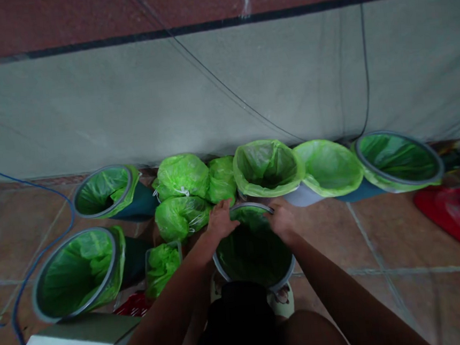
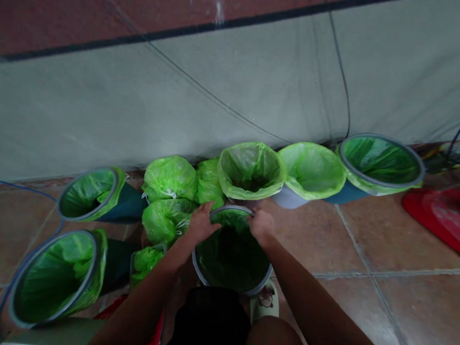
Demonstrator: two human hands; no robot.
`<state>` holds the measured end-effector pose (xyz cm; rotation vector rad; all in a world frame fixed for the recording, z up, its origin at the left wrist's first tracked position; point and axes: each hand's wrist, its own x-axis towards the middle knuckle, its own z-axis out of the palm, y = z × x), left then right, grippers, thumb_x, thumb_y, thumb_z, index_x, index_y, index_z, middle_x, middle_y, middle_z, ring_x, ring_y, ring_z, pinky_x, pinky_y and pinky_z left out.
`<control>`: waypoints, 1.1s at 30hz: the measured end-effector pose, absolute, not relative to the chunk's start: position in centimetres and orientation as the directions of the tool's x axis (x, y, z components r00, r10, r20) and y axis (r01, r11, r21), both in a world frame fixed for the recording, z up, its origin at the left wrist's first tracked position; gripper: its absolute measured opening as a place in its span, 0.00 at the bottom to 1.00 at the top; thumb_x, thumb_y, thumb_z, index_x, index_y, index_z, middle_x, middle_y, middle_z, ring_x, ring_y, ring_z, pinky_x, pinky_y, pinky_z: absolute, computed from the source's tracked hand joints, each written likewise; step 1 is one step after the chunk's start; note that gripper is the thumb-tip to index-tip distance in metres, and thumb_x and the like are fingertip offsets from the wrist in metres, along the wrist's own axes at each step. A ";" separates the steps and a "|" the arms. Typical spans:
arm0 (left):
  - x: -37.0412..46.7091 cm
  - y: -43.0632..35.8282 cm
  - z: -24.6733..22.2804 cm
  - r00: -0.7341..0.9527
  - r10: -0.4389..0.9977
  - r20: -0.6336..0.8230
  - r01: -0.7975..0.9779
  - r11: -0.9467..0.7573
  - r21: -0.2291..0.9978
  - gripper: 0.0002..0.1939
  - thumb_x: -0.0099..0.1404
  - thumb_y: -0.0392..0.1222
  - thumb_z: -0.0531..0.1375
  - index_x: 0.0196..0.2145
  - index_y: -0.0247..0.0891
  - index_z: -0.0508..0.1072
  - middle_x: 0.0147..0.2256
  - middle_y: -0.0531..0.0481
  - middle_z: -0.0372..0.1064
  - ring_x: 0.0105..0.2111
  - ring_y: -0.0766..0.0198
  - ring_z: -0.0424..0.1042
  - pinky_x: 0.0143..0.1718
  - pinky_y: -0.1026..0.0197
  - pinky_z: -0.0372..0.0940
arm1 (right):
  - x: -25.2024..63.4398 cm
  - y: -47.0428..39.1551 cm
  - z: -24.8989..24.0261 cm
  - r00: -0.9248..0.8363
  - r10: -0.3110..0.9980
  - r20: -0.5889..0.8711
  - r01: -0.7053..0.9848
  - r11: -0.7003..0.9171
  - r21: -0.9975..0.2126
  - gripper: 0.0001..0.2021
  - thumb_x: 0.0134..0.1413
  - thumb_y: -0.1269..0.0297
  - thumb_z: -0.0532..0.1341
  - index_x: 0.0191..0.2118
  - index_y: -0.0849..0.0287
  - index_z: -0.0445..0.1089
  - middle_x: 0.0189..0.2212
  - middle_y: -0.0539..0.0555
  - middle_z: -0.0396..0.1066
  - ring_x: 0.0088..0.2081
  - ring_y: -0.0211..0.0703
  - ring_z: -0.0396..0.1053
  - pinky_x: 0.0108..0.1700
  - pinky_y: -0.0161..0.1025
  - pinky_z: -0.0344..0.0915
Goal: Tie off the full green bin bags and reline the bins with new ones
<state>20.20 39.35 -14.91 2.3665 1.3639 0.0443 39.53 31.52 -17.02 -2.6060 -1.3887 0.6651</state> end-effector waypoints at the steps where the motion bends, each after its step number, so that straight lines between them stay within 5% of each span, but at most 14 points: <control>1: 19.5 39.3 -14.9 0.505 0.847 -0.164 0.824 -0.418 0.381 0.40 0.55 0.45 0.67 0.61 0.38 0.57 0.58 0.40 0.62 0.57 0.51 0.63 0.58 0.52 0.59 | 39.9 30.6 -17.2 0.515 0.787 -0.341 0.726 -0.612 -0.315 0.15 0.59 0.59 0.58 0.46 0.60 0.73 0.39 0.60 0.76 0.41 0.49 0.74 0.40 0.37 0.65; 5: 18.5 39.4 -14.8 0.506 0.854 -0.122 0.808 -0.419 0.414 0.28 0.61 0.45 0.63 0.57 0.38 0.62 0.55 0.43 0.66 0.55 0.56 0.66 0.57 0.55 0.60 | 41.0 27.2 -17.7 0.531 0.733 -0.424 0.588 -0.680 -0.439 0.27 0.49 0.56 0.65 0.52 0.67 0.69 0.42 0.62 0.75 0.43 0.52 0.74 0.41 0.40 0.68; 7: 19.5 39.6 -14.6 0.525 0.846 -0.094 0.795 -0.447 0.410 0.23 0.64 0.46 0.60 0.55 0.38 0.65 0.54 0.43 0.67 0.54 0.56 0.67 0.56 0.56 0.61 | 41.1 26.6 -17.3 0.585 0.733 -0.347 0.577 -0.677 -0.457 0.33 0.48 0.55 0.65 0.57 0.70 0.64 0.49 0.67 0.72 0.49 0.56 0.71 0.47 0.43 0.68; 12: 24.3 40.2 -14.3 0.640 0.766 -0.063 0.734 -0.586 0.343 0.15 0.68 0.45 0.55 0.50 0.40 0.70 0.48 0.45 0.72 0.49 0.56 0.70 0.53 0.54 0.63 | 40.5 29.2 -15.8 0.464 0.881 -0.093 0.757 -0.449 -0.476 0.20 0.62 0.62 0.53 0.56 0.64 0.66 0.53 0.64 0.69 0.53 0.51 0.68 0.54 0.41 0.63; 23: 26.0 42.0 -16.4 0.770 0.609 -0.190 0.636 -0.711 0.301 0.09 0.67 0.41 0.56 0.41 0.37 0.73 0.42 0.45 0.75 0.44 0.57 0.73 0.46 0.59 0.65 | 39.5 31.4 -17.0 0.339 0.907 -0.250 0.844 -0.411 -0.345 0.18 0.63 0.66 0.51 0.54 0.64 0.69 0.42 0.61 0.76 0.44 0.47 0.73 0.46 0.37 0.64; 33: 26.0 40.8 -16.9 0.704 0.698 -0.126 0.701 -0.658 0.275 0.11 0.66 0.40 0.56 0.46 0.39 0.70 0.43 0.46 0.74 0.45 0.57 0.73 0.45 0.58 0.66 | 39.3 31.4 -18.3 0.460 0.883 -0.089 0.806 -0.457 -0.376 0.15 0.58 0.64 0.55 0.47 0.63 0.71 0.37 0.61 0.77 0.39 0.46 0.73 0.40 0.35 0.64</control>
